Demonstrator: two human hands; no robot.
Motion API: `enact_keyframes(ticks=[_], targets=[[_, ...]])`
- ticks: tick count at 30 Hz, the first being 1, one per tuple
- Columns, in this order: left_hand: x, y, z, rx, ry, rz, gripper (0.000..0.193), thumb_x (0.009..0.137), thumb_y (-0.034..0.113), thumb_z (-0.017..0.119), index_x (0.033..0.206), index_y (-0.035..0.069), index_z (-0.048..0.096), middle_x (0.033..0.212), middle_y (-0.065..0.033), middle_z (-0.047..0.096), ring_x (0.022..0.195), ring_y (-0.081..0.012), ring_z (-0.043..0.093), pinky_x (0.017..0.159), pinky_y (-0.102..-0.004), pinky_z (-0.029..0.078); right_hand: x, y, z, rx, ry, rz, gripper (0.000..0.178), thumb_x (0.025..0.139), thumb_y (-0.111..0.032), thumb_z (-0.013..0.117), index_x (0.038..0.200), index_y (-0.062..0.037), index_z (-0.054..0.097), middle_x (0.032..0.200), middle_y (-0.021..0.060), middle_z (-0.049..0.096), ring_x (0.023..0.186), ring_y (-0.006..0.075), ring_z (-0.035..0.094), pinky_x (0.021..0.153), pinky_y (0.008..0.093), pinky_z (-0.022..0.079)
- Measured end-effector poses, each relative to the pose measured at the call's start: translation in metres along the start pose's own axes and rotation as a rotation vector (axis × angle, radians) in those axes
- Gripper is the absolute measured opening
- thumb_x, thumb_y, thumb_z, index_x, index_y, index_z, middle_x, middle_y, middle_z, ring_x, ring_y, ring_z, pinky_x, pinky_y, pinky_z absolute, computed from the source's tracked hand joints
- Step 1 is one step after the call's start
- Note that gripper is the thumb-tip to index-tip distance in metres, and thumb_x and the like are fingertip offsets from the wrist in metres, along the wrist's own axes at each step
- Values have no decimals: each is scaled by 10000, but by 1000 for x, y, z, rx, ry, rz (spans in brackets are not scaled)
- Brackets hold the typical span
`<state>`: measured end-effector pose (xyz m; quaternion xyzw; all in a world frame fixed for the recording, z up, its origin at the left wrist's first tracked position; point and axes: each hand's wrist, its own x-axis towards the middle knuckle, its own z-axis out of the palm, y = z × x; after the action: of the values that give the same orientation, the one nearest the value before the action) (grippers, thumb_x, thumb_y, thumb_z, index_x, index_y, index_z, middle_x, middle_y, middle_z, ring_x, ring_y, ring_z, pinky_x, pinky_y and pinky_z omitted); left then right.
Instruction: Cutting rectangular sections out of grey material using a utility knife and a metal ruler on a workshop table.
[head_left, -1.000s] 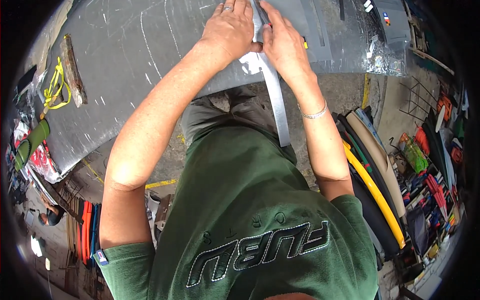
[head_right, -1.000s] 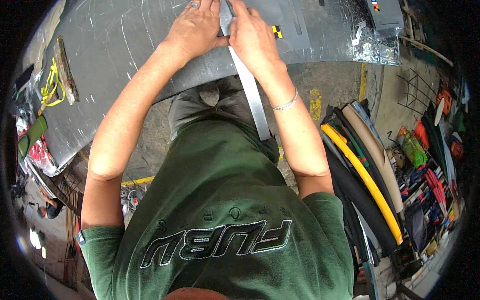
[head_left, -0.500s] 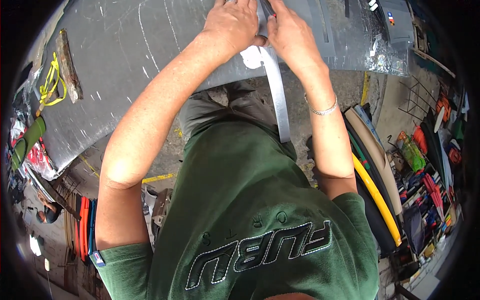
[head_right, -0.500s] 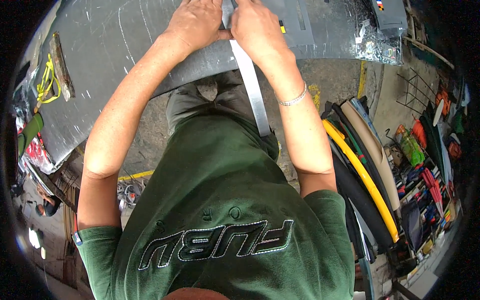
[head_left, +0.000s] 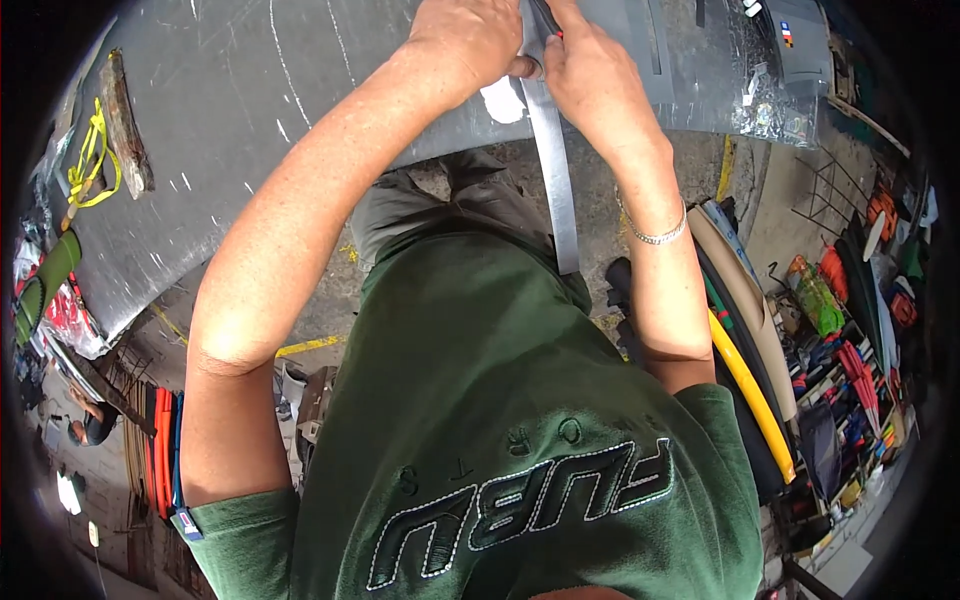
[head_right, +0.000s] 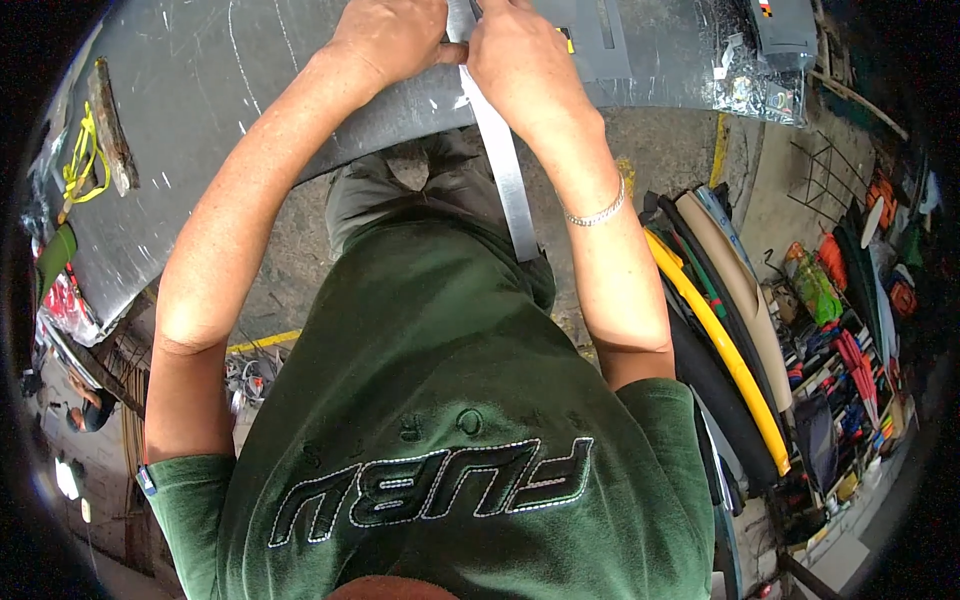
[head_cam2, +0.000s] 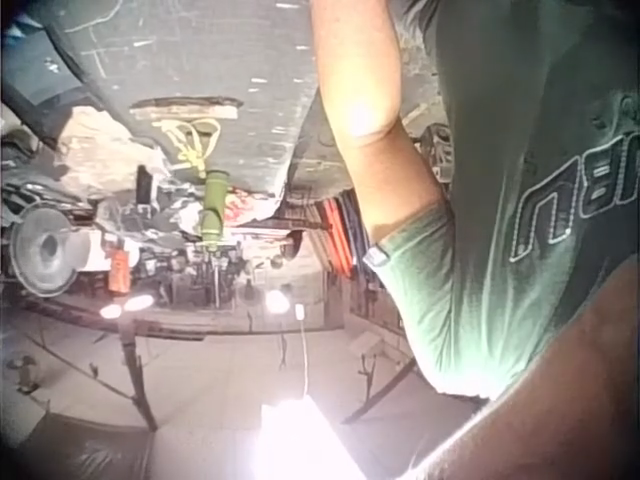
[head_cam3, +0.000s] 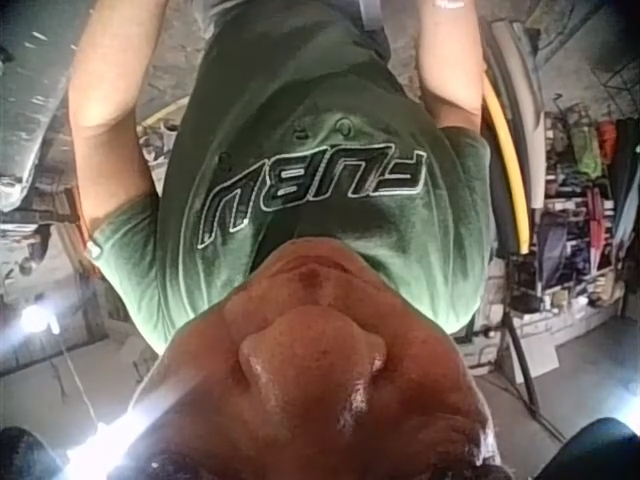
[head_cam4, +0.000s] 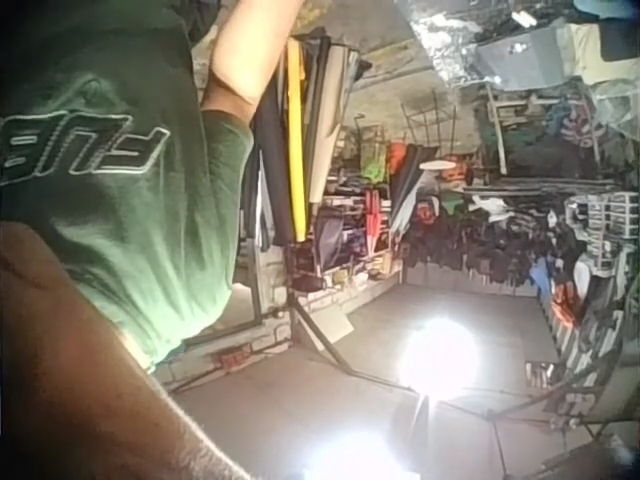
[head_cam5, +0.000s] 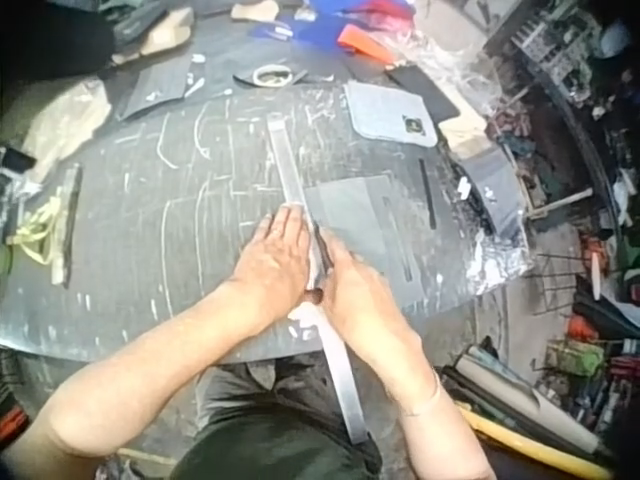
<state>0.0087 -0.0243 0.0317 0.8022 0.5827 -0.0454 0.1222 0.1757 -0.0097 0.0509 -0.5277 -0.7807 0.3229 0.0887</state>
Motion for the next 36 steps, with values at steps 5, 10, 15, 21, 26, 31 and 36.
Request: enact_keyframes(ticks=[5, 10, 15, 21, 26, 31, 36], targets=[[10, -22, 70, -103, 378, 56, 1038, 860, 580, 714, 1504, -149, 351, 1607, -304, 329, 1528, -393, 291, 1251, -481, 257, -28, -11, -3, -90, -89, 91, 504, 996, -110, 524, 1497, -140, 470, 1292, 271, 631, 1140, 452, 628, 975, 521, 510], [9, 17, -34, 108, -237, -103, 1042, 861, 584, 718, 1505, -148, 350, 1620, -297, 311, 1543, -389, 255, 1258, -479, 241, -62, 5, 0, -38, -34, 42, 523, 985, -75, 527, 1502, -117, 457, 1234, 280, 632, 1078, 460, 642, 936, 528, 520], [9, 17, -34, 117, -239, -107, 1044, 854, 579, 727, 1501, -151, 356, 1621, -300, 307, 1545, -392, 249, 1261, -478, 234, -84, 2, -2, -38, -40, 47, 545, 971, -45, 529, 1506, -102, 444, 1197, 283, 629, 1030, 472, 654, 896, 540, 538], [9, 17, -29, 93, -211, -115, 1061, 834, 572, 750, 1495, -158, 355, 1613, -308, 314, 1539, -396, 263, 1259, -479, 242, -101, 6, -3, -8, -39, 61, 536, 980, -43, 521, 1506, -111, 444, 1195, 267, 633, 1055, 473, 649, 911, 535, 539], [20, -15, 24, 85, -189, -119, 1078, 817, 572, 767, 1494, -158, 354, 1609, -309, 318, 1535, -397, 273, 1257, -477, 249, -104, 15, -3, 30, -30, 52, 569, 991, -60, 568, 1533, -142, 417, 1231, 258, 663, 1007, 382, 692, 872, 433, 557], [21, 28, -17, 71, -180, -79, 1105, 811, 586, 769, 1497, -162, 335, 1612, -318, 302, 1535, -403, 270, 1256, -478, 252, -122, 70, -42, 171, 324, 100, 547, 838, -1, 647, 1355, -2, 469, 1200, 147, 588, 1024, 199, 621, 848, 318, 542], [26, -58, 103, -600, 335, 199, 1117, 807, 593, 769, 1496, -167, 327, 1607, -332, 298, 1533, -415, 269, 1255, -476, 259, -128, 134, -111, -22, 406, 283, 378, 852, -100, 755, 1220, -41, 693, 1071, 89, 668, 981, 161, 669, 908, 317, 538]])
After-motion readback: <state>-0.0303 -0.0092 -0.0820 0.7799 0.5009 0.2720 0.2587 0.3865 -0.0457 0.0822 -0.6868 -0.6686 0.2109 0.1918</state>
